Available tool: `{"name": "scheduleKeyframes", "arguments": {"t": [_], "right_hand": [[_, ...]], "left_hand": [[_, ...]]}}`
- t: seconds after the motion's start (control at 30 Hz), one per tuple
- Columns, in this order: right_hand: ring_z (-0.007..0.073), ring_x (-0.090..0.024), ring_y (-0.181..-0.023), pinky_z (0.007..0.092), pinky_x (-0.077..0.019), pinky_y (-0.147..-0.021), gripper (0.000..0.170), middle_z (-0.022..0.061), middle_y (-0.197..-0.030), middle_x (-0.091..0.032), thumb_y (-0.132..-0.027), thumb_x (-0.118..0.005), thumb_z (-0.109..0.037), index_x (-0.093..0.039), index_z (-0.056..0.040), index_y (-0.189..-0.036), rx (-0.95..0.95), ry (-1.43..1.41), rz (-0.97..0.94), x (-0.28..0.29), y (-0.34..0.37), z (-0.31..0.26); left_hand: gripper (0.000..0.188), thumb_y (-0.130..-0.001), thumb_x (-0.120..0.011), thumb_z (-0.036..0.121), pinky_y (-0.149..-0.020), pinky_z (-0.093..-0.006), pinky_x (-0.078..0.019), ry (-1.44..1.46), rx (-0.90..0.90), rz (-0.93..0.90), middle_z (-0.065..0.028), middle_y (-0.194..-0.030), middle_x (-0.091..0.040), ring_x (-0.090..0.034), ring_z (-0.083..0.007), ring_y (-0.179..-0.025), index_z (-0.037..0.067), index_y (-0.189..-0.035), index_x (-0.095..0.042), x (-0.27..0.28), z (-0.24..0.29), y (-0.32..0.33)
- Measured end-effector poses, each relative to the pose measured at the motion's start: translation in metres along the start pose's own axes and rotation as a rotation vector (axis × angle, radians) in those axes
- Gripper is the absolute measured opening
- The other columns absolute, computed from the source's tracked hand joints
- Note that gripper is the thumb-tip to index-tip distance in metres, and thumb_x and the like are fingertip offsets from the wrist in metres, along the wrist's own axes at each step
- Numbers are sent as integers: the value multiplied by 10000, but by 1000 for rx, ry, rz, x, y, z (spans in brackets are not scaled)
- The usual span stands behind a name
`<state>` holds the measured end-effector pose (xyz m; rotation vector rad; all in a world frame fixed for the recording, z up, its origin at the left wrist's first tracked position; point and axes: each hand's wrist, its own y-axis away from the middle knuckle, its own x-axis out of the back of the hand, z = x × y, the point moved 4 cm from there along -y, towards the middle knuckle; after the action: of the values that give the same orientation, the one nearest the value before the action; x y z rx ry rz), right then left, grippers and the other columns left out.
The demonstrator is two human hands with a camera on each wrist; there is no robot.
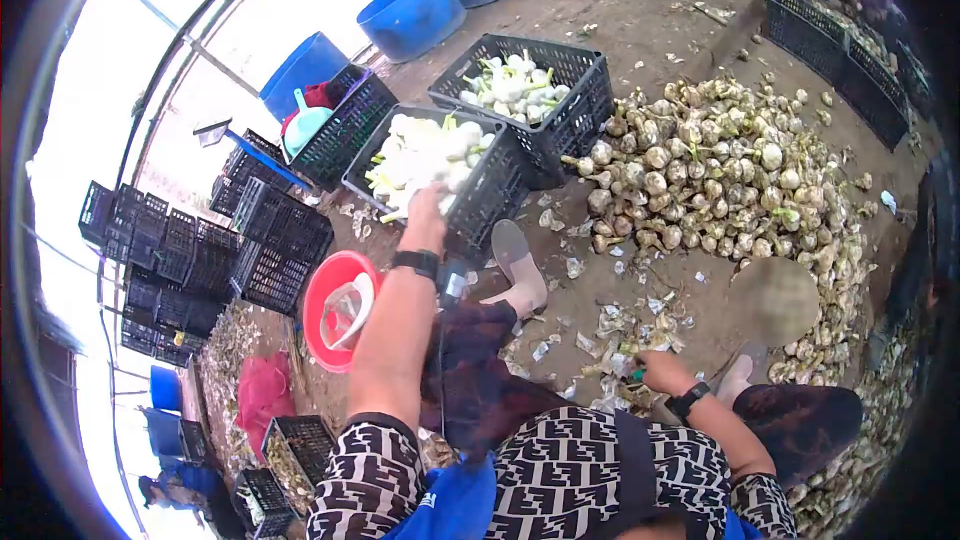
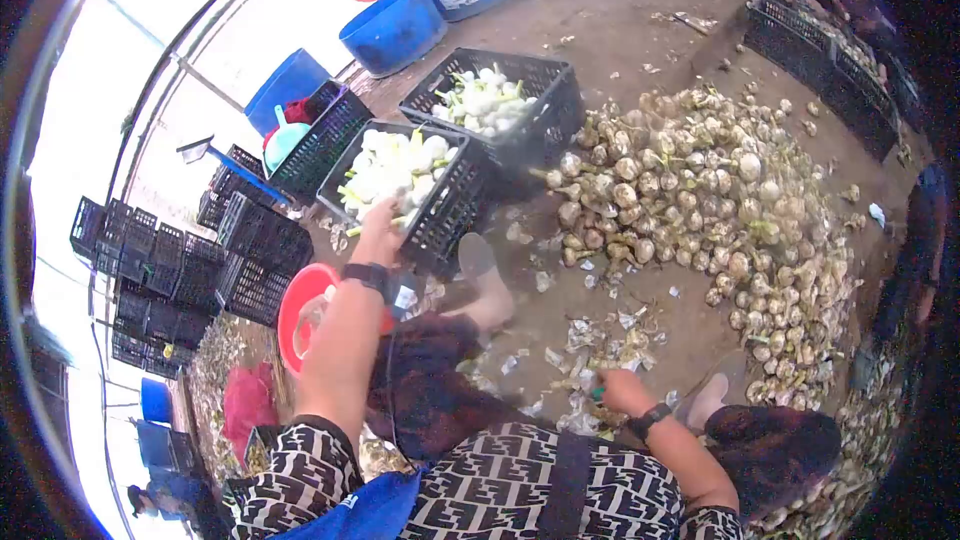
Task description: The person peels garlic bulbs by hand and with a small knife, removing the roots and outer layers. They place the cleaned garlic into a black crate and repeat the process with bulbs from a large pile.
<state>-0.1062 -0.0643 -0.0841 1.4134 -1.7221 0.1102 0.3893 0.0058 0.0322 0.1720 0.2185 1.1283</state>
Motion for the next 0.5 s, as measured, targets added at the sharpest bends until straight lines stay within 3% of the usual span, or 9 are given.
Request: {"name": "scheduleKeyframes", "arguments": {"t": [0.1, 0.17, 0.23, 0.27, 0.3, 0.33, 0.37, 0.4, 0.5], "right_hand": [[364, -584, -814, 417, -462, -706, 248, 202, -852, -611, -677, -527, -50, -631, -66, -901, -65, -46, 78, -2, 0, 18], [367, -585, -780, 414, -467, -690, 252, 198, -810, -613, -657, -523, -31, -640, -70, -876, -64, 15, 107, -11, -7, 33], [357, -597, -776, 429, -473, -681, 212, 194, -799, -613, -686, -540, -95, -633, -56, -873, -30, 31, 55, -26, -17, 44], [361, -599, -767, 437, -476, -667, 203, 198, -795, -612, -696, -528, -98, -630, -49, -864, -75, 25, 23, -22, -16, 39], [362, -604, -744, 450, -477, -630, 181, 204, -779, -608, -710, -514, -110, -625, -42, -836, -139, 41, 56, -40, -22, 50], [378, -579, -726, 461, -455, -620, 271, 201, -769, -598, -668, -526, -94, -590, -55, -928, -60, 52, 1, -52, -17, 62], [388, -573, -719, 463, -449, -615, 238, 205, -755, -594, -674, -532, -97, -583, -37, -898, -62, -4, -38, -47, -16, 54], [394, -570, -709, 462, -441, -606, 193, 212, -741, -589, -680, -528, -92, -581, -20, -851, -35, -100, -5, -73, -23, 72], [384, -575, -719, 462, -438, -621, 167, 223, -755, -587, -706, -521, -100, -599, -6, -820, -214, -208, 24, -37, -24, 69]], "left_hand": [[370, -725, -604, 155, -722, -348, -454, -423, -136, 282, -126, -897, -586, -557, -258, -816, -45, -1025, -518, 3, 44, 24], [531, -714, -651, 231, -786, -377, -457, -906, -578, 258, -187, -981, -585, -563, -326, -890, -73, -1110, -471, 64, 19, -71], [703, -687, -690, 340, -866, -421, -414, -1479, -813, 165, -229, -1041, -568, -521, -370, -997, -82, -1174, -411, 39, 49, -47], [703, -677, -693, 425, -922, -412, -371, -1208, -446, 148, -235, -1106, -537, -471, -349, -1088, 0, -1187, -461, 49, 51, -70], [717, -685, -683, 457, -962, -423, -323, -1722, -720, 70, -255, -1195, -470, -419, -336, -1148, 18, -1207, -462, 98, 15, -156], [768, -687, -678, 466, -972, -455, -298, -1909, -570, -66, -255, -1263, -403, -398, -343, -1165, 24, -1256, -412, 5, 62, -51], [808, -699, -657, 475, -982, -490, -260, -2100, -736, -70, -249, -1285, -385, -359, -357, -1196, 13, -1288, -354, -12, 68, -33], [794, -699, -645, 482, -1010, -475, -233, -1805, -689, 71, -244, -1314, -352, -328, -363, -1221, 82, -1315, -343, -8, 61, -61], [783, -750, -578, 481, -1035, -455, -223, -1936, -612, -18, -193, -1371, -291, -245, -419, -1252, 93, -1355, -269, -5, 37, -85]]}}
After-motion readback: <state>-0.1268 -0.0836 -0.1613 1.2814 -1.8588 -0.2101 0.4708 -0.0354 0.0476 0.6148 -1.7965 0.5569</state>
